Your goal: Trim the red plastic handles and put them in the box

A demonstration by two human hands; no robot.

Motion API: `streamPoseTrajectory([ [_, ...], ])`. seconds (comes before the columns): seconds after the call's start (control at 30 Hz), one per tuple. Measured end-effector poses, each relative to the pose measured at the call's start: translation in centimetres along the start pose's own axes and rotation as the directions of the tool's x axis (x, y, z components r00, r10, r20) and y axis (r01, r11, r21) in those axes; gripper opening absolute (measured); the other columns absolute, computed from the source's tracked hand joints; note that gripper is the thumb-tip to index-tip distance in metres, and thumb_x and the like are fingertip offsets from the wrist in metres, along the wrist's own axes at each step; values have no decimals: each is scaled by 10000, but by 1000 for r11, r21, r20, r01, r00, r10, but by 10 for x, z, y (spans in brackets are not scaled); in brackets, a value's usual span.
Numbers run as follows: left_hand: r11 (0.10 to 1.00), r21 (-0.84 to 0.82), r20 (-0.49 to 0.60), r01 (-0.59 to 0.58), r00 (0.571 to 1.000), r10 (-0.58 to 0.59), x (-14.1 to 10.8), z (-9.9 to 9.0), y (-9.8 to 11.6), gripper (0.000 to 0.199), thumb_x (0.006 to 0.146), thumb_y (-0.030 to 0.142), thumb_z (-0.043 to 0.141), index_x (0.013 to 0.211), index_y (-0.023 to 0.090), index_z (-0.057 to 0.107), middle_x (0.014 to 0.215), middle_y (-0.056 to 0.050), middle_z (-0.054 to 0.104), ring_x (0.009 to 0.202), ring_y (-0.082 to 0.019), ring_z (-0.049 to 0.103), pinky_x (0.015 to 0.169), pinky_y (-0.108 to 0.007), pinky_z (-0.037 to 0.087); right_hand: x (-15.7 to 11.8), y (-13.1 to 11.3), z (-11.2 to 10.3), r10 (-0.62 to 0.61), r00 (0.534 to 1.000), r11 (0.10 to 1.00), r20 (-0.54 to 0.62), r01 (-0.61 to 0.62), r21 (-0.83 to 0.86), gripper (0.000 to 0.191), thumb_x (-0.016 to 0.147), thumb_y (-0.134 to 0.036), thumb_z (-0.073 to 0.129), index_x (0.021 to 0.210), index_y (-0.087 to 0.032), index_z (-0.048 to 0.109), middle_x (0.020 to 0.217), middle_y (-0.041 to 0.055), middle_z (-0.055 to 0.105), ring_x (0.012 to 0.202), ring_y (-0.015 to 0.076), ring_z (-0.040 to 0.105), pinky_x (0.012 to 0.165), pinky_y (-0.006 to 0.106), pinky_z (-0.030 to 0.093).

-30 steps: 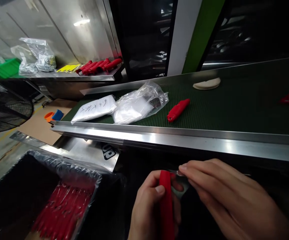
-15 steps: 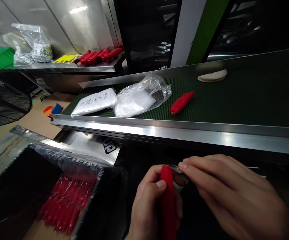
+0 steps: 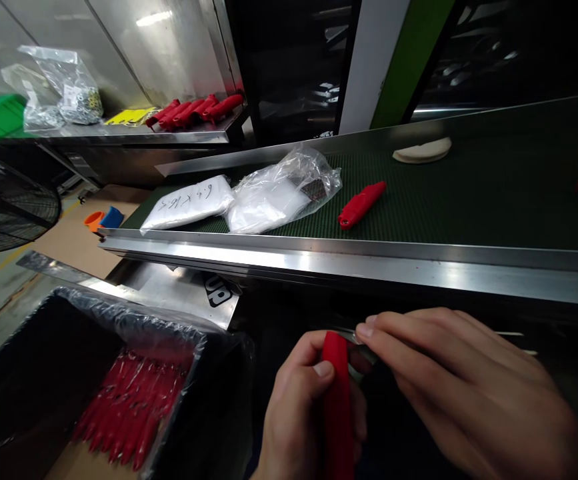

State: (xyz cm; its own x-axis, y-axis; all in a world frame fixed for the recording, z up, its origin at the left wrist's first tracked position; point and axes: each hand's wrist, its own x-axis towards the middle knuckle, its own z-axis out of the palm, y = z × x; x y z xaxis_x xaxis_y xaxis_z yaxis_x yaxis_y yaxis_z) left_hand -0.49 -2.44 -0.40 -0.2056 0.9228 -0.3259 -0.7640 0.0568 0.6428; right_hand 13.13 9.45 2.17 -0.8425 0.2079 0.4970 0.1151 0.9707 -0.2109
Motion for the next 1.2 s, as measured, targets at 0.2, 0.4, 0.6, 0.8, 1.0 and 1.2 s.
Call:
streamPoseTrajectory([
  [0.2,1000,7,-43,8,999,-7,-1,2,1,301,825,444,511,902,162,584,470,-15,546,310,-87,373,329,-162,306,-2,-4,2,7,1000,1000,0,-7,-4,457,869,30,506,1296,-125,556,1219,71,577,1054,211,518,910,370,381],
  [0.4,995,61,-122,81,990,-73,-3,5,7,293,826,448,475,888,171,549,476,-13,519,350,-85,375,339,-147,301,-4,-5,-1,-33,999,998,39,36,-56,436,875,-1,471,1278,-120,586,1214,89,584,1048,235,522,892,391,368],
  [0.6,994,59,-191,93,978,-81,-4,11,17,287,868,389,447,967,157,582,523,-8,519,417,-89,422,374,-137,330,-9,-14,3,3,1000,1000,30,-3,-8,438,883,-3,456,1277,-140,588,1197,75,600,1007,223,526,858,379,373],
  [0.8,997,54,-198,62,979,-50,-4,12,23,221,896,317,465,968,163,606,944,-49,619,531,-70,508,437,-151,393,-17,-25,4,-7,1000,1000,27,7,-4,373,921,-64,460,1260,-142,596,1236,82,605,1029,250,543,868,420,404],
  [1.0,997,74,-183,-5,983,19,2,11,26,209,900,280,454,961,142,599,916,-64,619,586,-84,476,460,-155,381,-20,-32,8,-1,1000,1000,-16,0,-9,334,907,-41,471,1152,-173,655,1157,60,658,987,255,572,832,413,417],
  [1.2,993,90,-144,-75,986,88,8,11,29,193,899,261,435,960,139,572,920,-59,617,538,-75,477,476,-186,362,-23,-41,6,-17,1000,1000,22,17,-15,415,814,52,536,1154,-166,634,1120,64,676,969,278,563,797,426,430],
])
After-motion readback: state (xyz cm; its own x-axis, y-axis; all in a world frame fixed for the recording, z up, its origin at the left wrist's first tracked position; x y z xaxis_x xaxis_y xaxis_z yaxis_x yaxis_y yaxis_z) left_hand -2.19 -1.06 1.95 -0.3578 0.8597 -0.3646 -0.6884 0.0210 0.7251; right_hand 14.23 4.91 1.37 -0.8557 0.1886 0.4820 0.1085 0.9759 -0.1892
